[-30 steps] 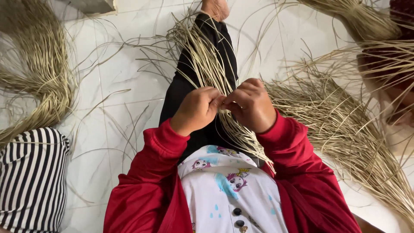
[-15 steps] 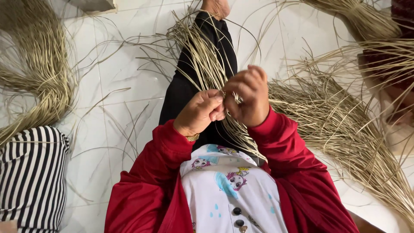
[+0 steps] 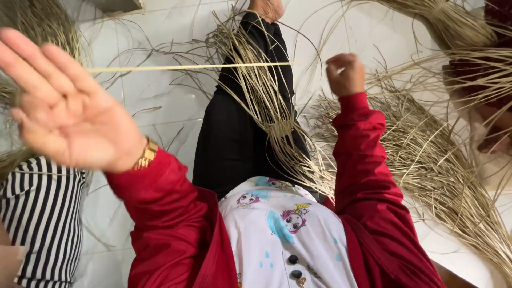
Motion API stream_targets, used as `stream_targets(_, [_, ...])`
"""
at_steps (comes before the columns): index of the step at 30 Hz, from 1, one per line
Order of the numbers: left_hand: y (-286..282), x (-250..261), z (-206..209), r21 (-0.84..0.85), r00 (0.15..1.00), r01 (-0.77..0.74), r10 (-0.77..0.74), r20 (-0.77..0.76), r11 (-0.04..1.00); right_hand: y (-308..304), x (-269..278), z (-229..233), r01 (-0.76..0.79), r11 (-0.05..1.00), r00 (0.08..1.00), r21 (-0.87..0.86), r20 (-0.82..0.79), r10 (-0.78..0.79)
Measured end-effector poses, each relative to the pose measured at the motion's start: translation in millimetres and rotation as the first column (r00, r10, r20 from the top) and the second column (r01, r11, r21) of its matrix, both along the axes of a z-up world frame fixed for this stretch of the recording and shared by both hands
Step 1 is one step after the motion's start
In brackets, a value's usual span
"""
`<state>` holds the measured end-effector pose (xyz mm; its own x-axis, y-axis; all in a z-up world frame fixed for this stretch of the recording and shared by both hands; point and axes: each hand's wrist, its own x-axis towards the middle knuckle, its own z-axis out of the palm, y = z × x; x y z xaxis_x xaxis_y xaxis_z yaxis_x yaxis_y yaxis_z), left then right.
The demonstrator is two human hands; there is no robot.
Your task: A person is weaving long, thin strips of dried plant material together by hand while sitting on the floor.
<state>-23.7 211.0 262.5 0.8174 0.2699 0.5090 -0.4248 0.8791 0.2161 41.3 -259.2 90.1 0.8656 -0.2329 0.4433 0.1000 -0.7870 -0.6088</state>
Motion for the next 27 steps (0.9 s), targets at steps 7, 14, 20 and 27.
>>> stream_targets(7, [-134,18,-18,0.874,0.851,-0.462,0.202,0.485,-0.151,91,-49,107,-0.561,0.746,0.74,0.358,-0.188,0.646])
stream_targets(14, [-165,22,-59,0.969,0.966,-0.246,0.072,0.248,-0.037,109,-57,126,-0.628,0.757,0.759,0.178,-0.073,0.647])
stream_targets(20, [-111,27,-51,0.654,0.883,0.385,-0.055,-0.465,0.651,33,-17,49,-0.324,0.945,0.944,-0.042,-0.08,0.32])
stream_targets(27, [1,50,-23,0.165,0.924,0.104,-0.033,-0.382,0.981,-67,-7,2,-0.019,0.983,0.98,-0.18,-0.2,-0.018])
